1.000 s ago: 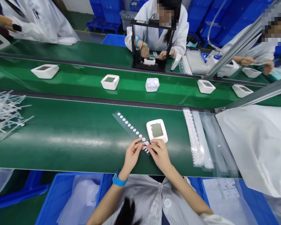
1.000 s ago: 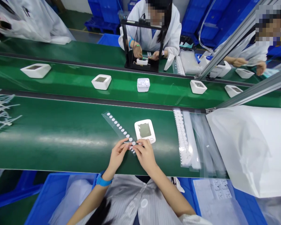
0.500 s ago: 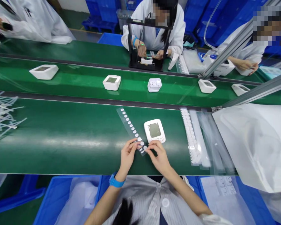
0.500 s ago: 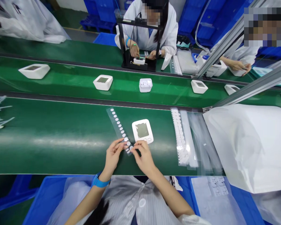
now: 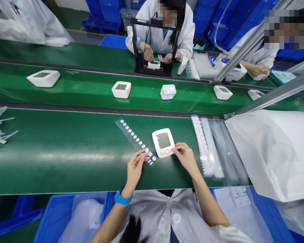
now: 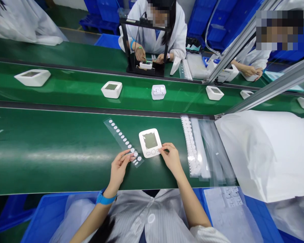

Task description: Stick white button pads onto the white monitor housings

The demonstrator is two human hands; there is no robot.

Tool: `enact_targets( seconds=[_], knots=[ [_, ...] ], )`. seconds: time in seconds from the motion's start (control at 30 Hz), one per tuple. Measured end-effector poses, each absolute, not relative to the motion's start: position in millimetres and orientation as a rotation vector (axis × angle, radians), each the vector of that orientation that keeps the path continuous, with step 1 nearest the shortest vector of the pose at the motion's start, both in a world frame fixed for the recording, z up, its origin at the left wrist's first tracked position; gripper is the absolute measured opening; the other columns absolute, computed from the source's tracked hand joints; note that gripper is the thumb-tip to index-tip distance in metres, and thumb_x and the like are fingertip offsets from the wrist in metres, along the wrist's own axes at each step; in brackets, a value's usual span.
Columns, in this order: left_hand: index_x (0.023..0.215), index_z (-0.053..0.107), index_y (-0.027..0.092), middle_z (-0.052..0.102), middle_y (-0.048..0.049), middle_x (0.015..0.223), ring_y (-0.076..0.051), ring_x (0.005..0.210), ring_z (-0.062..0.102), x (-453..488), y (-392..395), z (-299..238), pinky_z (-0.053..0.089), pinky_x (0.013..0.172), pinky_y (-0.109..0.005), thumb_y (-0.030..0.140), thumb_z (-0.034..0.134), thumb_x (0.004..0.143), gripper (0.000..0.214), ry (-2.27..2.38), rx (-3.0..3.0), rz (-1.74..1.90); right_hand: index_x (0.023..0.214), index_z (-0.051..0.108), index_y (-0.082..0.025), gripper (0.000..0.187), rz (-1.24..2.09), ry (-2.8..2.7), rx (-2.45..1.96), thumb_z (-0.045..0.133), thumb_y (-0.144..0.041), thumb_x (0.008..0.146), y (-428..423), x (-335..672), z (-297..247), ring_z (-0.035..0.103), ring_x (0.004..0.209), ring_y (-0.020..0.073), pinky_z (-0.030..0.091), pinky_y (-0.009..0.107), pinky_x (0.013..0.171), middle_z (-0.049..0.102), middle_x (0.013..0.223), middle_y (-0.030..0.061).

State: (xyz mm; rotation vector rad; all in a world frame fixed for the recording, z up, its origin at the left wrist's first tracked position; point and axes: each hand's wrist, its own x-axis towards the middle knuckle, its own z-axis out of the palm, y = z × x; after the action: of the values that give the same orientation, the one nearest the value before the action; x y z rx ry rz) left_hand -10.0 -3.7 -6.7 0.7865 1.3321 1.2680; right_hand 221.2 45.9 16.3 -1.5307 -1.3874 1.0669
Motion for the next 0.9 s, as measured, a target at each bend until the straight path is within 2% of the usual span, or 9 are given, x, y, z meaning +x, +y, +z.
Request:
enact_targets(
  seconds=[0.63, 0.9],
  knots=[
    [0.113, 0.062, 0.016, 0.076, -0.0099, 0.096, -0.022, 0.084, 0.073, -10.1, -3.4, -4.5, 0.054, 0.085, -0.036, 0.042, 0.065, 0.083, 0.039, 1.348, 0.802, 1.258, 0.070, 0.067, -0.020, 0.033, 1.047, -1.455, -1.539, 0.068, -0.052, 0.076, 50.2, 221.9, 19.3, 0.063, 0.088, 0.0226, 0.059, 0.039, 0.071, 0.060, 0.097, 0.0085],
    [0.113, 0.062, 0.016, 0.076, -0.0100, 0.095, -0.022, 0.084, 0.073, -9.6, -3.1, -5.5, 0.054, 0.085, -0.036, 0.042, 0.065, 0.083, 0.039, 1.354, 0.803, 1.254, 0.073, 0.061, -0.021, 0.025, 1.002, -1.525, -1.562, 0.064, -0.044, 0.080, 50.3, 219.7, 21.3, 0.063, 0.088, 0.0220, 0.058, 0.037, 0.072, 0.059, 0.096, 0.0080]
  ],
)
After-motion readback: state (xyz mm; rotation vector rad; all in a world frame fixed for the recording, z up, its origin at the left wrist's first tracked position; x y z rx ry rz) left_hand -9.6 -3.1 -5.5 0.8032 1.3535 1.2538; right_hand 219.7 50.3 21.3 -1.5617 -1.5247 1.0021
